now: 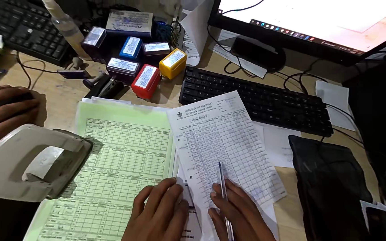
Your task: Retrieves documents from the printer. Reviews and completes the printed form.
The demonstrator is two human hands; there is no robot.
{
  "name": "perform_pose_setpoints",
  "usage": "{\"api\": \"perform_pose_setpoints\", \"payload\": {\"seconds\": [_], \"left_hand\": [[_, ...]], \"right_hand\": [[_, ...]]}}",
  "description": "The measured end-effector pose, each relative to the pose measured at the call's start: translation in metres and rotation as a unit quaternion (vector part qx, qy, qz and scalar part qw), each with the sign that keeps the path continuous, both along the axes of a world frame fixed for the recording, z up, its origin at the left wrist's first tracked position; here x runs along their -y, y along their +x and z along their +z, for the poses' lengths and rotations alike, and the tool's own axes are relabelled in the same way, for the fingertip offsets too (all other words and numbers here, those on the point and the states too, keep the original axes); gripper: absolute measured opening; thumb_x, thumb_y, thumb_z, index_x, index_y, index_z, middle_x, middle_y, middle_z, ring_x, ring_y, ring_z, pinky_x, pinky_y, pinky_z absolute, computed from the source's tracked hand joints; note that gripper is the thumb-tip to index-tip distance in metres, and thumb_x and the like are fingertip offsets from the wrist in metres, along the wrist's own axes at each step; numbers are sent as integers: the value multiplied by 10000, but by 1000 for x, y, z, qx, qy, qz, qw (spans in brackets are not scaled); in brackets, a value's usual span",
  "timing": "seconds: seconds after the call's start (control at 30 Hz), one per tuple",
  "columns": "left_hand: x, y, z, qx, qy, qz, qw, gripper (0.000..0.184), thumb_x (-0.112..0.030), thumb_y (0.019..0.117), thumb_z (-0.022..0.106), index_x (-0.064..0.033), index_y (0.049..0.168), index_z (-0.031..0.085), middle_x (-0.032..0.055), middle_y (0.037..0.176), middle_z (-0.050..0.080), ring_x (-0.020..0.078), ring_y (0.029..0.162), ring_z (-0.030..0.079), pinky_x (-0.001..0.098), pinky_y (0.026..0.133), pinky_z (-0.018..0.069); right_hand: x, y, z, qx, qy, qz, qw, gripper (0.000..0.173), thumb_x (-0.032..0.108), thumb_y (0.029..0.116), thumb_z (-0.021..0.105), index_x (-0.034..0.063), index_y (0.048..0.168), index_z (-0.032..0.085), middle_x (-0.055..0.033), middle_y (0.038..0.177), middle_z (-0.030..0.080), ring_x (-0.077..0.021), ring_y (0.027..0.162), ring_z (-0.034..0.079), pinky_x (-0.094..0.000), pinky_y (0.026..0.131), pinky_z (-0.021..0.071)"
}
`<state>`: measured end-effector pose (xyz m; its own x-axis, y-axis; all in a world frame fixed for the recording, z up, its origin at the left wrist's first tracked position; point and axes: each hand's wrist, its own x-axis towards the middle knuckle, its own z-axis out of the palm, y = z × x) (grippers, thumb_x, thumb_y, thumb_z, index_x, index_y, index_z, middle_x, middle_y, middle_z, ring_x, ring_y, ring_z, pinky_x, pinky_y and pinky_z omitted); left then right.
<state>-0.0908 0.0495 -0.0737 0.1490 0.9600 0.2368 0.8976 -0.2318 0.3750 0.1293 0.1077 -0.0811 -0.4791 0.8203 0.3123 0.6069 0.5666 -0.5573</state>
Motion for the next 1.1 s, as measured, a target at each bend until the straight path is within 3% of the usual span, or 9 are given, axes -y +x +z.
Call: {"api": "perform_pose_setpoints", "payload": {"seconds": [0.17, 0.33, 0.53, 0.6, 0.7, 0.83, 0.93, 1.0, 1.1], "left_hand": [[-3, -2, 2, -11, 12, 5, 1000, 121, -238, 1008, 607, -150, 1000, 690, 63, 1193, 685, 229, 1277, 550, 429, 1051, 381], [-4, -5, 5, 15, 16, 136, 991, 167, -269, 965, 604, -134, 923, 694, 99, 1117, 699, 278, 1206, 591, 475, 1027, 410], [-10, 3, 18, 14, 6, 74, 997, 382, -497, 958, 651, -175, 1154, 709, 77, 1151, 682, 255, 1176, 569, 468, 991, 367], [-14, 10, 13, -13, -2, 52, 999, 273, -425, 979, 640, -192, 1087, 732, 66, 1200, 684, 251, 1206, 576, 476, 1008, 381], [-23, 14, 10, -32, 13, 59, 998, 123, -267, 972, 641, -185, 933, 723, 49, 1147, 699, 238, 1170, 599, 465, 992, 392], [-29, 10, 14, -47, 37, 123, 991, 133, -221, 960, 592, -157, 944, 707, 39, 1004, 713, 238, 1066, 647, 482, 964, 427], [-38, -4, 14, -47, 69, 184, 979, 176, -224, 933, 565, -123, 939, 709, 45, 897, 703, 250, 924, 665, 488, 866, 466], [-42, -15, 18, -47, 67, 217, 973, 247, -280, 955, 574, -81, 1014, 708, 79, 901, 698, 288, 891, 663, 515, 825, 471], [-44, -25, 25, -77, 61, 247, 964, 473, -414, 981, 596, -48, 1274, 653, 200, 1127, 667, 414, 1025, 632, 593, 871, 449]], "right_hand": [[-1, 4, 1, 9, -5, -14, 1000, 249, 165, 953, 717, 100, 1193, 739, -140, 1229, 718, -301, 1347, 567, -459, 1157, 452], [3, 7, 1, -1, -20, -28, 999, 246, 144, 949, 719, 88, 1187, 743, -149, 1239, 710, -295, 1347, 564, -446, 1156, 456], [7, 7, 3, 20, -1, -61, 998, 262, 211, 951, 727, 77, 1176, 741, -159, 1227, 711, -296, 1333, 571, -432, 1146, 456], [8, 8, 4, 27, 3, -70, 997, 261, 210, 950, 724, 68, 1167, 742, -162, 1217, 712, -297, 1319, 580, -423, 1137, 461], [10, 9, 4, 33, 5, -71, 997, 250, 193, 953, 716, 74, 1171, 744, -159, 1210, 715, -292, 1313, 583, -410, 1123, 471], [12, 10, 1, 25, 6, -74, 997, 253, 173, 945, 723, 82, 1181, 744, -155, 1223, 711, -290, 1317, 580, -408, 1123, 475], [13, 10, -1, 19, 5, -74, 997, 256, 170, 942, 727, 73, 1179, 745, -157, 1225, 710, -295, 1322, 576, -404, 1130, 472], [13, 10, -2, 17, 6, -74, 997, 260, 172, 941, 731, 68, 1178, 742, -163, 1226, 707, -296, 1330, 571, -399, 1136, 466], [13, 8, 1, 25, 18, -79, 996, 258, 183, 930, 747, 75, 1164, 753, -149, 1199, 718, -283, 1317, 578, -385, 1131, 468]]}}
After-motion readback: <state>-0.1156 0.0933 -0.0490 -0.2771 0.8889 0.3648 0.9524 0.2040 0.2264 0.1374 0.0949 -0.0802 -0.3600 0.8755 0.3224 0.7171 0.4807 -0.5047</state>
